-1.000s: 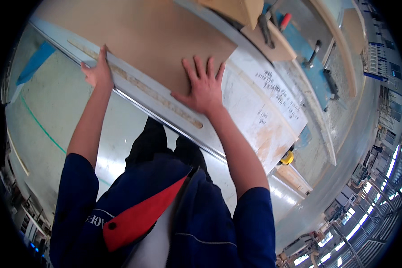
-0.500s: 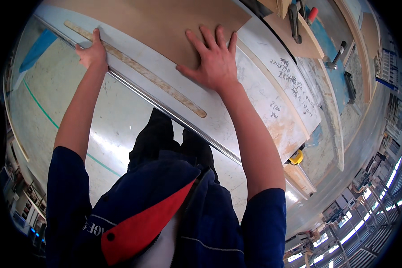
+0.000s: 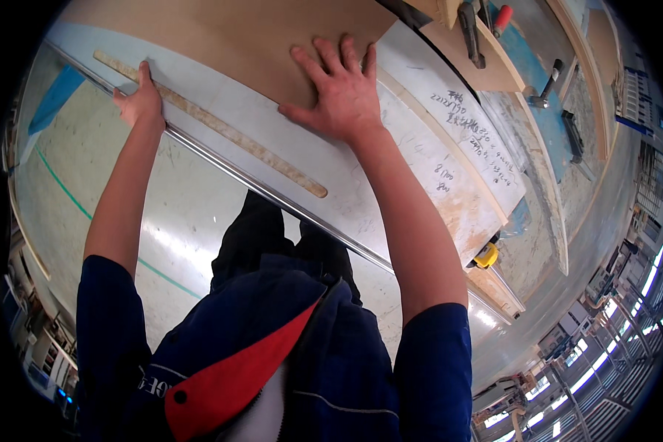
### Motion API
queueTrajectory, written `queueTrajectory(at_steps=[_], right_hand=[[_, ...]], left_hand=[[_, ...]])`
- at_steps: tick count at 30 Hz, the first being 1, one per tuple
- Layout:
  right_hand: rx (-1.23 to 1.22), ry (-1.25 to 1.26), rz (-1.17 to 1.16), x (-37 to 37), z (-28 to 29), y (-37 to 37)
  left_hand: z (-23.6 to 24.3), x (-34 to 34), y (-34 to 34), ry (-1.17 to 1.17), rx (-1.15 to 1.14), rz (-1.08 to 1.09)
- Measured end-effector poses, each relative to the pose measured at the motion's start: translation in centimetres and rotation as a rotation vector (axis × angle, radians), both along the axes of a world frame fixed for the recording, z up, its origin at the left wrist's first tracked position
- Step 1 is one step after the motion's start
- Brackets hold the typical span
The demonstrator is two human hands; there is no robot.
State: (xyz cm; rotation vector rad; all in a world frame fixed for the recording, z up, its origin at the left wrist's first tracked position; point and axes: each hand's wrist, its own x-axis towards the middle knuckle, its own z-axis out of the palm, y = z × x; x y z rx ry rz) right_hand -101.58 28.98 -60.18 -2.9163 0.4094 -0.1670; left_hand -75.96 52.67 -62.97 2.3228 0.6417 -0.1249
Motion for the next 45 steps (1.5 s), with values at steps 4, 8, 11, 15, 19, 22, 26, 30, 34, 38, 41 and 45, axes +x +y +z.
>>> queueTrajectory(at_steps=[4,8,11,15,19,22,26,30,34,38,41,45], right_hand=[[-0.001,-0.009,-0.002,-0.1,-0.1,-0.3],[-0.016,-0.008,-0.001,-0.1,-0.2,-0.5],[-0.013,-0.016,0.0,-0.1,-0.2,-0.6],[0.029,-0.001,0.003,-0.2,-0.4,-0.8],[0.034,-0.004,0.0,-0.3,-0.5,-0.9],[0.034,-0.004,0.005,-0.3,-0.6,-1.0],[0.024,0.012,0.016,-0.2,-0.5,-1.2],[0.049,-0.001,0.036,-0.3,-0.4,-1.5],[0.064,-0.015,0.049,-0.5,-0.5,-1.7],[0.088,-0.045,0.042,-0.7,-0.7,-1.8],[0.12,-0.069,0.035,-0.8,-0.9,-1.8],[0.138,-0.083,0.038,-0.8,-1.0,-1.8]], left_hand=[[0.0,0.1,0.0,-0.005,0.019,-0.016],[0.0,0.1,0.0,-0.01,0.043,-0.018],[0.0,0.0,0.0,-0.014,0.055,-0.02],[-0.2,0.1,0.0,-0.029,0.038,-0.005],[-0.4,0.3,0.0,-0.031,0.071,-0.008],[-0.4,0.3,0.1,-0.026,0.064,-0.007],[-0.2,0.2,-0.1,-0.038,0.062,-0.015],[0.0,0.0,-0.4,-0.047,0.017,0.0],[-0.1,-0.2,-0.4,-0.059,0.017,-0.006],[-0.1,-0.2,-0.2,-0.074,0.018,-0.012],[-0.2,-0.2,-0.2,-0.076,0.016,-0.021],[-0.2,-0.3,-0.1,-0.08,-0.02,-0.004]])
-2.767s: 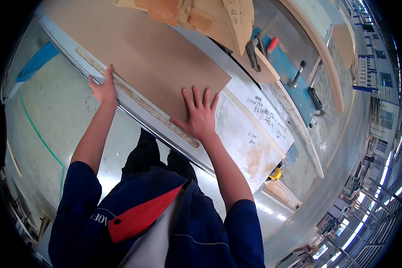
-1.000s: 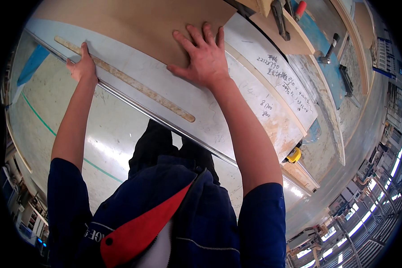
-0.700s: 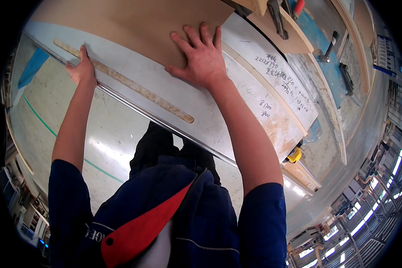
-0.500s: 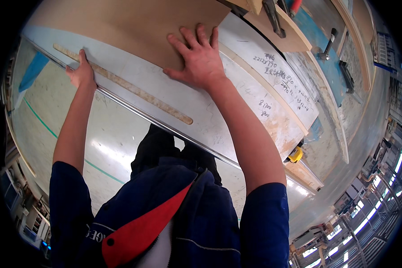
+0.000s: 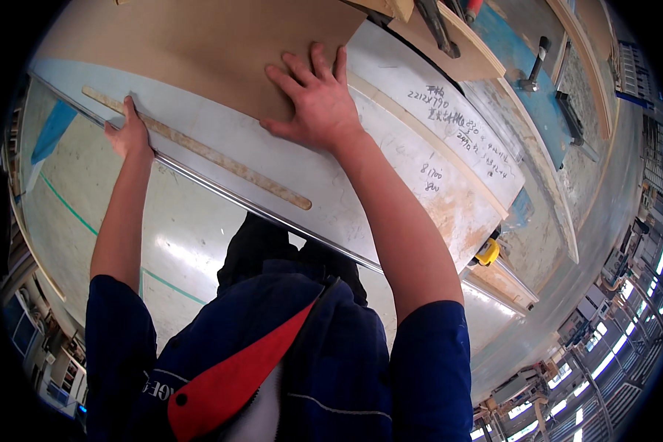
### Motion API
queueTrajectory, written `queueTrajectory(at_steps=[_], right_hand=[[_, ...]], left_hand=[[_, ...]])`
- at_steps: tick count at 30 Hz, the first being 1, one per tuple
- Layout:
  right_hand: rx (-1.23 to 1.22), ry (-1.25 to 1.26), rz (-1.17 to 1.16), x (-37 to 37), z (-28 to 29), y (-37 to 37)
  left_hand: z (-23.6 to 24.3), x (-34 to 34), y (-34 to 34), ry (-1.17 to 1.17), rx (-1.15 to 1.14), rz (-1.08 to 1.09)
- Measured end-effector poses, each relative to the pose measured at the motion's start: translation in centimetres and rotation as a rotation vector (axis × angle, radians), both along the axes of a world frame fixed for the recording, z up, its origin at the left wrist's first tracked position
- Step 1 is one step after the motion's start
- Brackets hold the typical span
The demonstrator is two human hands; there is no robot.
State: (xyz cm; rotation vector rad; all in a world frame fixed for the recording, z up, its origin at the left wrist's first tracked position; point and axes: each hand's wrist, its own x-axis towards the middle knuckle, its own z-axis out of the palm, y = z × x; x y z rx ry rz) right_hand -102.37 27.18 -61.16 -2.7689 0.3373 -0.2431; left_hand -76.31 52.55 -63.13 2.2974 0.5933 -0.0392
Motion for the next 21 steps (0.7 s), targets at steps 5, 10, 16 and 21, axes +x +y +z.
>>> queueTrajectory(at_steps=[5,10,16,21], right_hand=[[-0.012,0.027,0.0,-0.06,0.09,-0.02],[-0.009,0.013,0.006,-0.13,0.12,-0.07],[0.017,-0.004,-0.003,-0.25,0.11,-0.08],[0.035,-0.025,-0.017,-0.54,0.19,-0.04]], left_hand=[[-0.27,0.06,0.05,-0.013,0.043,0.007],[-0.7,0.3,0.29,-0.015,0.054,0.002],[-0.64,0.34,0.33,-0.025,0.067,-0.016],[0.07,-0.1,-0.12,-0.01,0.072,-0.002]])
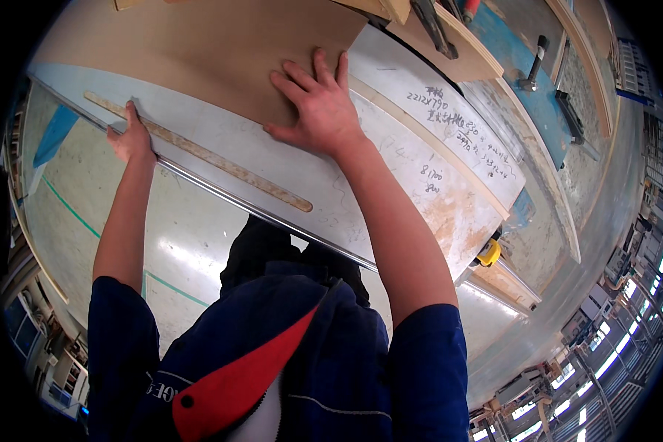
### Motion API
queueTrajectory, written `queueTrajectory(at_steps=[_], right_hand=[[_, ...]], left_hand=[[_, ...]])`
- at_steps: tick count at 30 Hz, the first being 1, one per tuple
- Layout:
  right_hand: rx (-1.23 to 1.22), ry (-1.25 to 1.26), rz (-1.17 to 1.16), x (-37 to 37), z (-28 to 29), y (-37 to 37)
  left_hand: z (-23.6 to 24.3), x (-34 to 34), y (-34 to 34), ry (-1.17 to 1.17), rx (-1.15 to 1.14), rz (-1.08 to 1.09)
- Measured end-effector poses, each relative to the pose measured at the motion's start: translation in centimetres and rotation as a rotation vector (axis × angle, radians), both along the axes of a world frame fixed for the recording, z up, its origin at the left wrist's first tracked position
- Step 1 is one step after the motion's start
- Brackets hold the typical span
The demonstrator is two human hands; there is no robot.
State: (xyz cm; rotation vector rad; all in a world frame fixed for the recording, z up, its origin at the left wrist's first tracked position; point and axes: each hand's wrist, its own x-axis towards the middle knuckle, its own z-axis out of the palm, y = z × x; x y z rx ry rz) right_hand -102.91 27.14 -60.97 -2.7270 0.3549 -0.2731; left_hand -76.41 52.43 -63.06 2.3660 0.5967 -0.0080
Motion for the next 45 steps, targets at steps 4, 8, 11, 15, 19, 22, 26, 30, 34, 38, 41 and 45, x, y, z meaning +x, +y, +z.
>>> queueTrajectory(at_steps=[4,8,11,15,19,22,26,30,34,38,41,45], right_hand=[[0.001,-0.018,-0.006,-0.1,0.0,0.0],[-0.001,-0.026,-0.01,-0.3,0.0,0.0],[-0.012,-0.03,-0.01,-0.5,0.0,0.0],[-0.004,-0.045,-0.019,-0.8,0.1,0.1],[-0.014,-0.04,-0.021,-1.1,0.1,0.2],[-0.01,-0.045,-0.021,-1.3,0.2,0.3],[-0.011,-0.042,-0.026,-1.4,0.3,0.4],[-0.002,-0.077,-0.025,-1.5,0.2,0.5],[0.008,-0.102,-0.028,-1.7,0.2,0.6],[0.015,-0.102,-0.032,-1.8,0.3,0.7],[0.021,-0.1,-0.033,-1.9,0.5,0.8],[0.031,-0.091,-0.023,-2.2,0.6,1.0]], left_hand=[[0.3,-0.2,-0.2,0.005,-0.048,0.009],[0.0,-0.1,0.0,-0.024,-0.016,0.001],[-0.3,0.2,0.1,-0.023,0.003,-0.003],[-0.5,0.3,0.0,-0.054,0.024,0.009],[-0.2,0.1,-0.1,-0.023,0.017,0.02],[0.0,0.1,-0.1,0.011,-0.003,0.009],[0.3,0.1,-0.2,0.034,-0.033,0.016],[0.2,0.0,-0.1,0.036,-0.015,0.002],[-0.6,0.3,0.2,0.023,0.004,-0.006],[-1.2,0.7,0.7,0.0,0.074,0.007],[-0.9,-0.6,0.2,-0.421,0.324,-0.31],[0.0,-5.2,-3.0,-0.582,0.132,-0.934]])
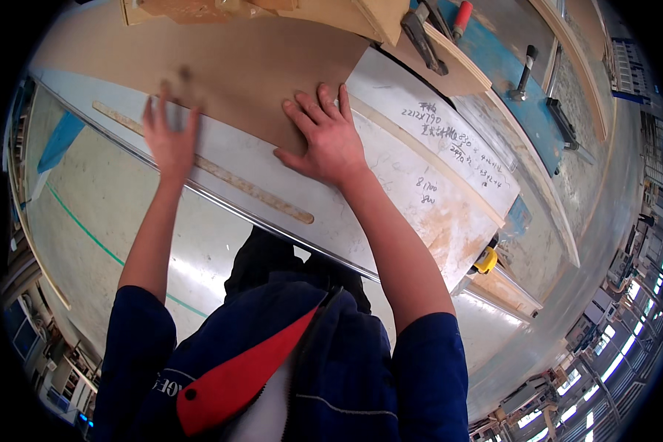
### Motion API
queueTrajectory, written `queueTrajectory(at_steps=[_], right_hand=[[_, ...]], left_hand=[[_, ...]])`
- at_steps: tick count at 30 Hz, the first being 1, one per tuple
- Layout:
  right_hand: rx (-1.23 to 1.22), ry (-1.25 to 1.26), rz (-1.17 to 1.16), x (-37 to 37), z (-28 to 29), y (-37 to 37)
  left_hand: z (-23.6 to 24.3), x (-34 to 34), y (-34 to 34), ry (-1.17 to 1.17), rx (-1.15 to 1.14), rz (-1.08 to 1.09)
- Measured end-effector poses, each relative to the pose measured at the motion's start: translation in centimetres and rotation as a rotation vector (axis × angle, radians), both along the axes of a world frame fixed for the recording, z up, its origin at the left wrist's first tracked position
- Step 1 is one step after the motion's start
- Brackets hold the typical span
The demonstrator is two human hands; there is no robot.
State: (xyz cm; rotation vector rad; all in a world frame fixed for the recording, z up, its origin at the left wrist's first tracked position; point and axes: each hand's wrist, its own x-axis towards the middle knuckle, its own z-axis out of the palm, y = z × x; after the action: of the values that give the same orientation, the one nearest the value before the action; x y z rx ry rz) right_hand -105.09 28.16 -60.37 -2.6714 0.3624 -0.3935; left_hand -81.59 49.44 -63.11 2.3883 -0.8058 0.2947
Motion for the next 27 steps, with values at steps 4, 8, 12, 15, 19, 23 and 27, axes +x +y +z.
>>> queueTrajectory(at_steps=[4,8,12,15,19,23,27], right_hand=[[-0.002,-0.008,-0.013,0.0,0.1,0.3],[0.042,-0.042,-0.015,-0.4,0.2,0.9],[0.029,-0.086,0.009,-1.0,-0.1,1.1],[0.076,-0.123,-0.038,-1.2,-0.4,1.4],[0.239,-0.242,-0.473,-1.1,0.1,2.8],[0.371,-0.082,-0.815,-0.3,1.5,3.0],[0.543,-0.082,-0.87,1.7,1.8,1.3]], left_hand=[[1.1,-2.8,-2.6,-0.076,0.299,-0.148],[2.1,-2.8,-2.2,0.002,0.338,-0.228],[2.3,-2.5,-1.3,-0.021,0.284,-0.342],[2.2,-2.6,-1.2,-0.033,0.248,-0.38],[2.6,-2.9,-1.2,-0.033,0.224,-0.382],[2.9,-3.1,-1.1,-0.033,0.226,-0.367],[2.9,-3.0,-1.2,-0.056,0.205,-0.391]])
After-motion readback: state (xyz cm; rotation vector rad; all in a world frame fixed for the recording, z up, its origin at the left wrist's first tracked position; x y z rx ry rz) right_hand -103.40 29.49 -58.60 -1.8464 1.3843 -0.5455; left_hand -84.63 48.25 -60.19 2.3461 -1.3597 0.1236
